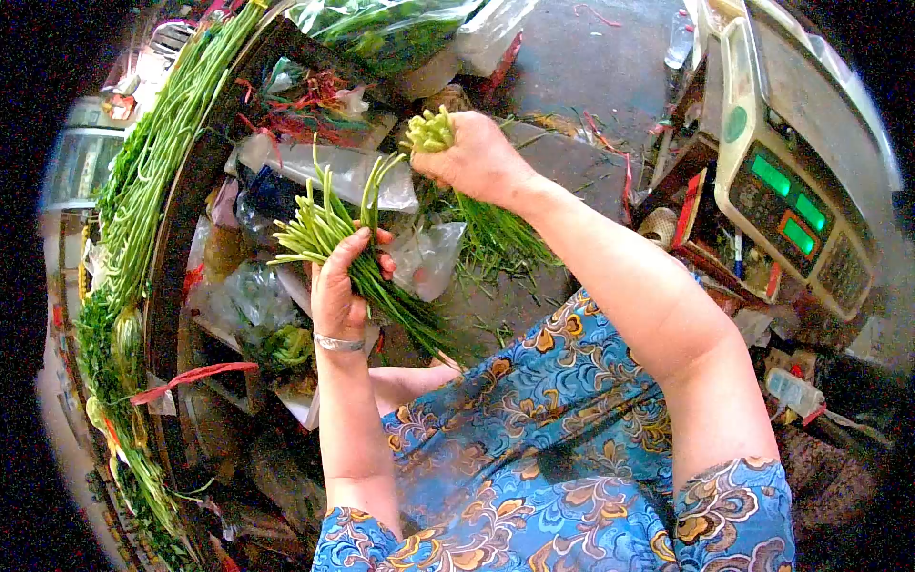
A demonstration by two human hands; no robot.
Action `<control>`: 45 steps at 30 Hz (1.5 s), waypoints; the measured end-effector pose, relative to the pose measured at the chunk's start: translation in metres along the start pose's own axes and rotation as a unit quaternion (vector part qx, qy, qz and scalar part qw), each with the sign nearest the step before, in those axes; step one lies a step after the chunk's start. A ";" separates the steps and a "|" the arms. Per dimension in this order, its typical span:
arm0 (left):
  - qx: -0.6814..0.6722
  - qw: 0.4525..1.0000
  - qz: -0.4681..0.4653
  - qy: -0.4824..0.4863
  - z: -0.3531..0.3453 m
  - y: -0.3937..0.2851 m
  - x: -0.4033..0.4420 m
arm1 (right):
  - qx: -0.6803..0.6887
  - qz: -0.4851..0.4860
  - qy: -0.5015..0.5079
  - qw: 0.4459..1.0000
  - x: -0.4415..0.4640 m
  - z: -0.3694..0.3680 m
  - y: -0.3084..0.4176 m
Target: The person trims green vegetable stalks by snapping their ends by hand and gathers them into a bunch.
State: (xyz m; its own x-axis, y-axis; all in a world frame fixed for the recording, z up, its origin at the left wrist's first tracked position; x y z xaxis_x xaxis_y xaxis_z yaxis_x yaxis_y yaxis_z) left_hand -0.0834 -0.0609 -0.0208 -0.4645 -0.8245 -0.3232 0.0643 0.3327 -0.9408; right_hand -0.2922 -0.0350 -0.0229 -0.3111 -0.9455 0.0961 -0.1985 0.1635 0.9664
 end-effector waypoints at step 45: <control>-0.083 0.995 0.001 -0.047 0.032 0.004 0.009 | -0.214 0.002 -0.114 0.970 0.005 0.038 0.004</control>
Point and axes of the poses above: each hand's wrist, its own x-axis towards the middle knuckle, its own z-axis out of the back of the hand, y = z × x, the point moved 8 cm from there along x, towards the middle knuckle, and after that the axes turned 11 degrees about x, right-handed, at the moved point
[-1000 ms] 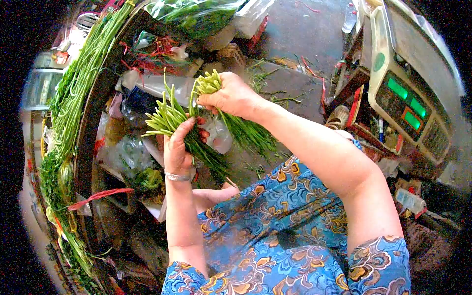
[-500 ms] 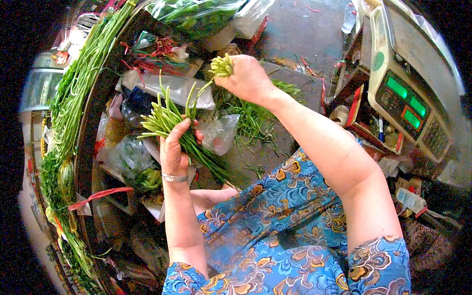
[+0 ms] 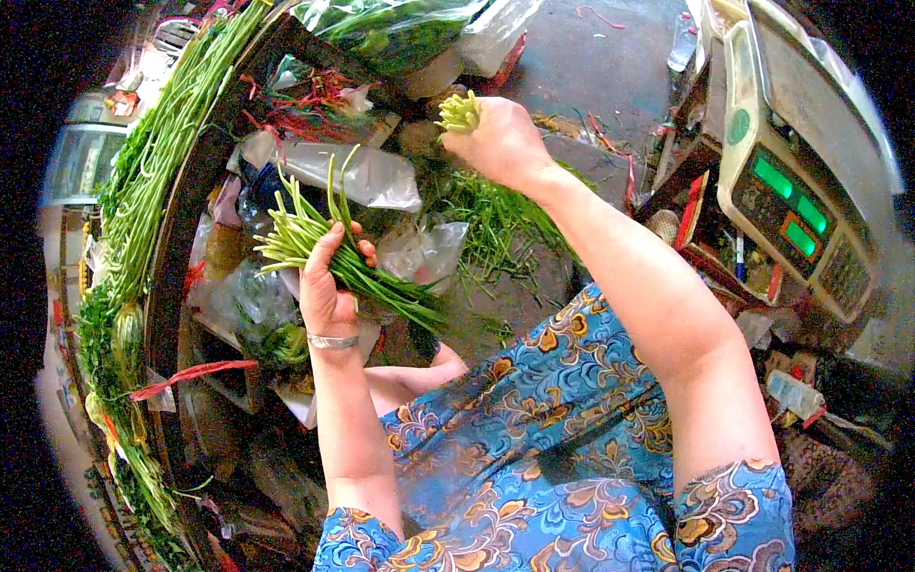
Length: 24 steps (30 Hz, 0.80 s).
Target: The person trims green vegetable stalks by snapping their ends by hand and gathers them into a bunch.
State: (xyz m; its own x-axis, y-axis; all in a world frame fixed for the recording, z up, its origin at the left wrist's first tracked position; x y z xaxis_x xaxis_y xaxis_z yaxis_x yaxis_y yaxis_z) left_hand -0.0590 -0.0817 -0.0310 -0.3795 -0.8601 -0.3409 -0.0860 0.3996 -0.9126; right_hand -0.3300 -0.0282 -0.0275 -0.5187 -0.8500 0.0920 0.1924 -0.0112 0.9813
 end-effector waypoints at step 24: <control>0.115 0.989 -0.002 0.090 -0.052 0.005 -0.017 | 0.457 -0.114 0.210 0.857 -0.039 -0.067 0.030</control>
Point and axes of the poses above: each hand's wrist, its own x-axis towards the middle knuckle, its own z-axis out of the back of the hand, y = z × x, the point moved 8 cm from there along x, towards the middle knuckle, and after that the axes turned 11 degrees about x, right-handed, at the moved point
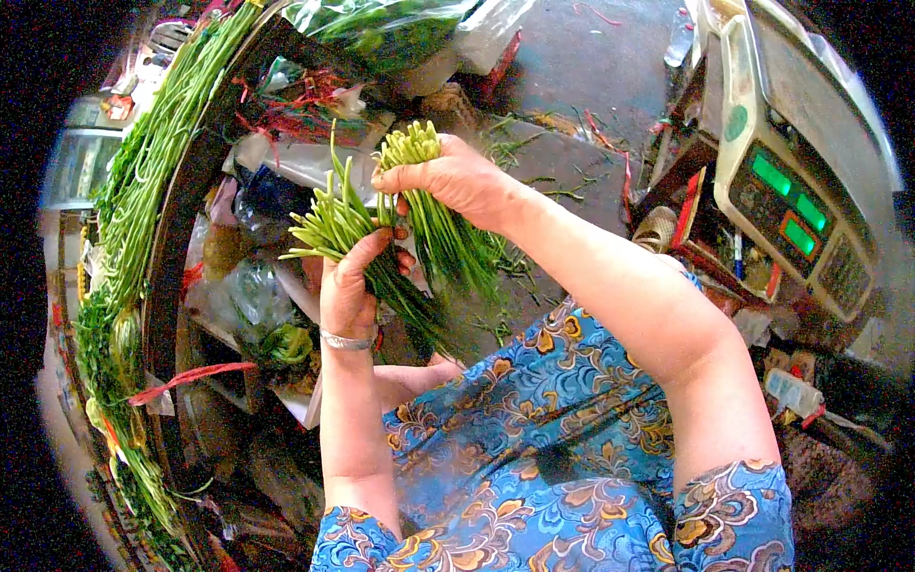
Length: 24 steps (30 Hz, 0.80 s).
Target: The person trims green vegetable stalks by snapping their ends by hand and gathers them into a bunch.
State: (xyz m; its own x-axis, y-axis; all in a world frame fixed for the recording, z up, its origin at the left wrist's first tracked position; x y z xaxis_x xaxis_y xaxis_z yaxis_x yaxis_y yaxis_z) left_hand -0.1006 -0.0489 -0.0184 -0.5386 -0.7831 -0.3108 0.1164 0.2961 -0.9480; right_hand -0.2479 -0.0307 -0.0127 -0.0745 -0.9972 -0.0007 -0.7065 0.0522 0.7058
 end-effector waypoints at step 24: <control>0.104 0.958 -0.169 -0.206 0.101 -0.030 0.000 | -0.014 0.123 -0.073 0.990 0.001 0.059 0.070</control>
Point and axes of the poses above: each hand's wrist, its own x-axis towards the middle knuckle, its own z-axis out of the back of the hand, y = z × x, the point moved 8 cm from there along x, towards the middle knuckle, and after that the axes turned 11 degrees about x, right-handed, at the moved point
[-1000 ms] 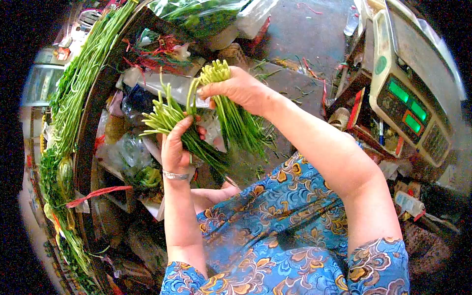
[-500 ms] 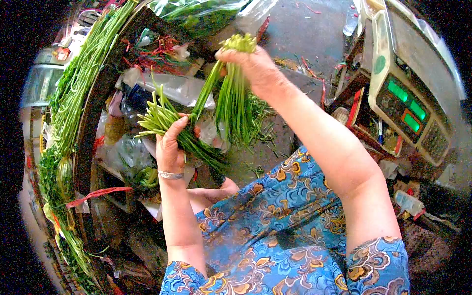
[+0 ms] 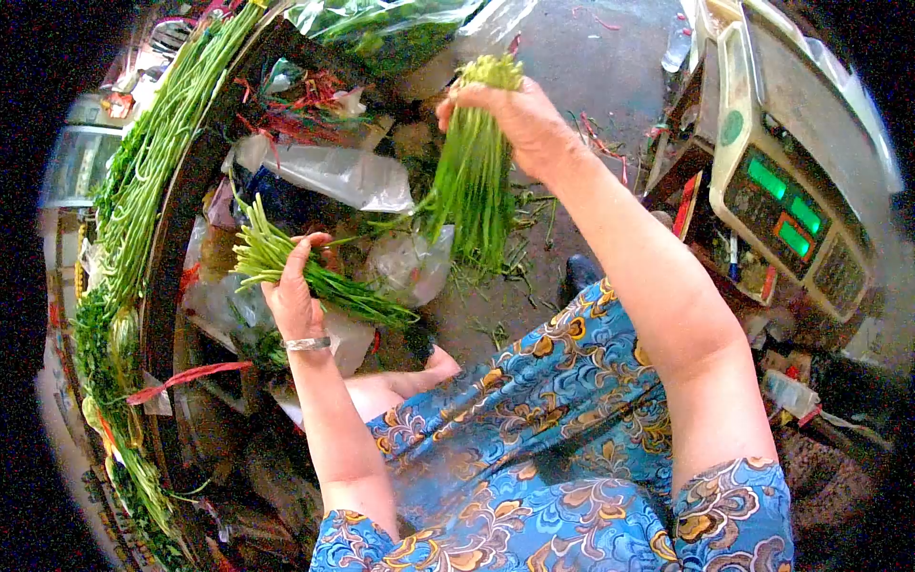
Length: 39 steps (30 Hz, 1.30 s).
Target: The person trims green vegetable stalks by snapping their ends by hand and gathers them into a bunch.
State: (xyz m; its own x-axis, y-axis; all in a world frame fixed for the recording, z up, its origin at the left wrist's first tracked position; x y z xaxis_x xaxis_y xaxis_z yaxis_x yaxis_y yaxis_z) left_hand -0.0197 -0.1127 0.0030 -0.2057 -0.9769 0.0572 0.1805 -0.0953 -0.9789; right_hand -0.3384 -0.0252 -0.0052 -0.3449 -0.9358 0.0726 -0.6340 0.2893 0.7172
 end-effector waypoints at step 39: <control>-0.063 0.971 0.095 0.212 -0.086 -0.009 -0.038 | -0.101 -0.108 0.038 0.988 -0.018 -0.034 -0.029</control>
State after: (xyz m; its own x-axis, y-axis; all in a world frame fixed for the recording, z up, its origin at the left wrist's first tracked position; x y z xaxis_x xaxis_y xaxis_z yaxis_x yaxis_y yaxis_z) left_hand -0.0967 -0.0584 -0.0077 -0.5618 -0.8060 -0.1864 0.1406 0.1291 -0.9816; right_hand -0.2907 -0.0239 -0.0036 -0.1587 -0.9861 -0.0499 -0.5329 0.0430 0.8451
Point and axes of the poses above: each hand's wrist, its own x-axis towards the middle knuckle, its own z-axis out of the back of the hand, y = z × x, the point moved 8 cm from there along x, towards the middle knuckle, and after that the axes turned 11 degrees about x, right-handed, at the moved point
